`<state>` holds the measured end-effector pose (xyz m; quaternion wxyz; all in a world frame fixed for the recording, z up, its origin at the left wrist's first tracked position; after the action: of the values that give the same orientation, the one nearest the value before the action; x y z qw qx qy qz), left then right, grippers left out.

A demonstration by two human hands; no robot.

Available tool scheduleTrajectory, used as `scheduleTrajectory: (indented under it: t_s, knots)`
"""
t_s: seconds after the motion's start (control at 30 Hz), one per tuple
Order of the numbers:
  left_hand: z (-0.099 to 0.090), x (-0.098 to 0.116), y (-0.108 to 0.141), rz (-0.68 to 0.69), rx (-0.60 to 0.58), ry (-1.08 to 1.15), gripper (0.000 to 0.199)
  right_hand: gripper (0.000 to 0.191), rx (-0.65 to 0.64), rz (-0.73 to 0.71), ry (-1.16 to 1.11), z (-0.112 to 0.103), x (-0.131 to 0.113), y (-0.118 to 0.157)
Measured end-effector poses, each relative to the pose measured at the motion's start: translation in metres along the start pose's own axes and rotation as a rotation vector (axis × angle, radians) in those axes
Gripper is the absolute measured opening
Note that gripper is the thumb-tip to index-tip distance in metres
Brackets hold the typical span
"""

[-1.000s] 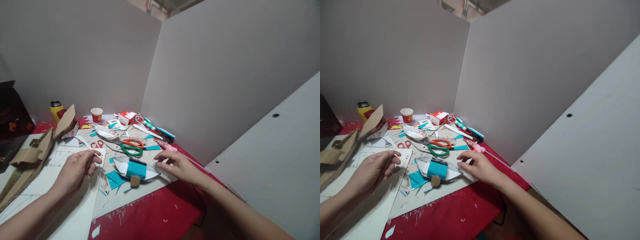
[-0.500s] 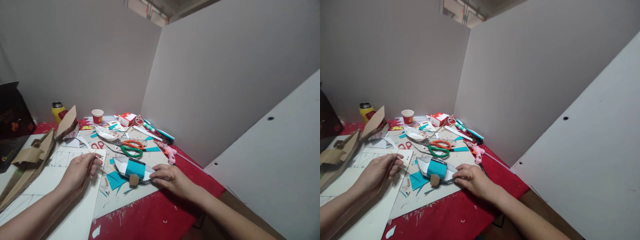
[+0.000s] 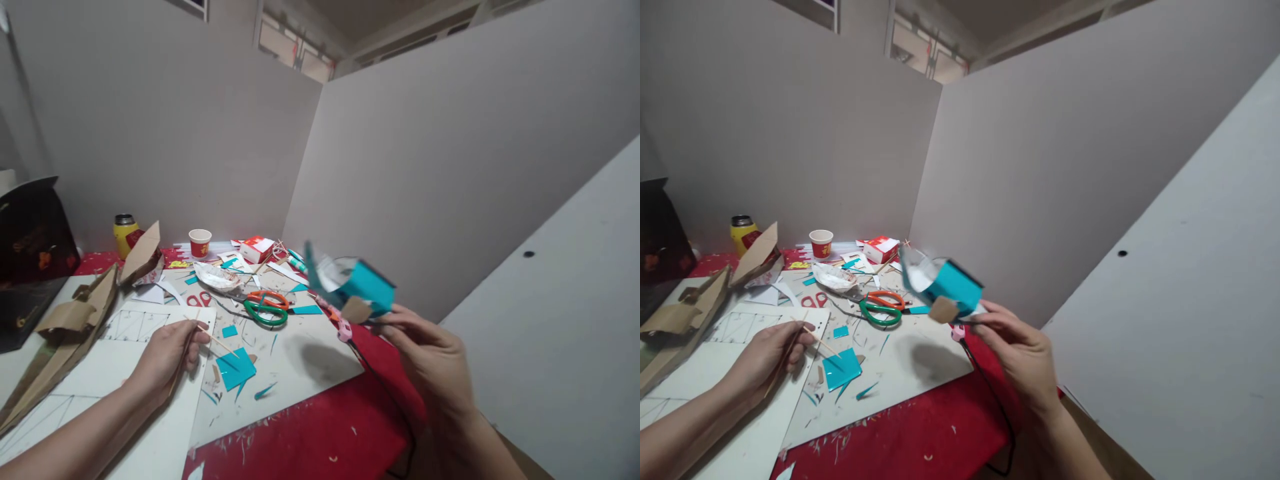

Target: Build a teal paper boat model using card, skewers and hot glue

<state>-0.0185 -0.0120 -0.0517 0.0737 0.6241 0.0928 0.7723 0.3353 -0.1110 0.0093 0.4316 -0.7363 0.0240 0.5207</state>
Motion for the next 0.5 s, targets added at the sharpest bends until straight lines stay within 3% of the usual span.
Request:
scheduleTrajectory:
  t_s: [0.1, 0.2, 0.33, 0.5]
  knots:
    - [0.000, -0.001, -0.001, 0.000, -0.009, -0.008, 0.026, 0.013, 0.373, -0.091, -0.254, -0.014, -0.006, -0.009]
    - [-0.001, -0.002, -0.002, 0.002, -0.024, -0.016, 0.026, 0.015, 0.616, -0.226, -0.430, -0.026, -0.017, -0.018]
    - [-0.001, -0.003, -0.003, -0.004, -0.012, -0.011, 0.027, 0.016, 0.736, -0.321, -0.462, -0.041, -0.029, -0.022]
    - [0.000, -0.001, 0.000, -0.006, -0.002, -0.010, 0.028, 0.025, 0.735, -0.311, -0.487, -0.051, -0.035, -0.014]
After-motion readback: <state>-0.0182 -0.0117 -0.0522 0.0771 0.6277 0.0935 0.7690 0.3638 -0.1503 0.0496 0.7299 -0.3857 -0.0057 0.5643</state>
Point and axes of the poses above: each hand's wrist, its own y-axis away from the middle knuckle, its own z-axis out of the palm, x = y × z, the point moved 3 cm from there along -y, towards the middle knuckle, and after that the axes turned 5 degrees about x, right-handed, at the moved point
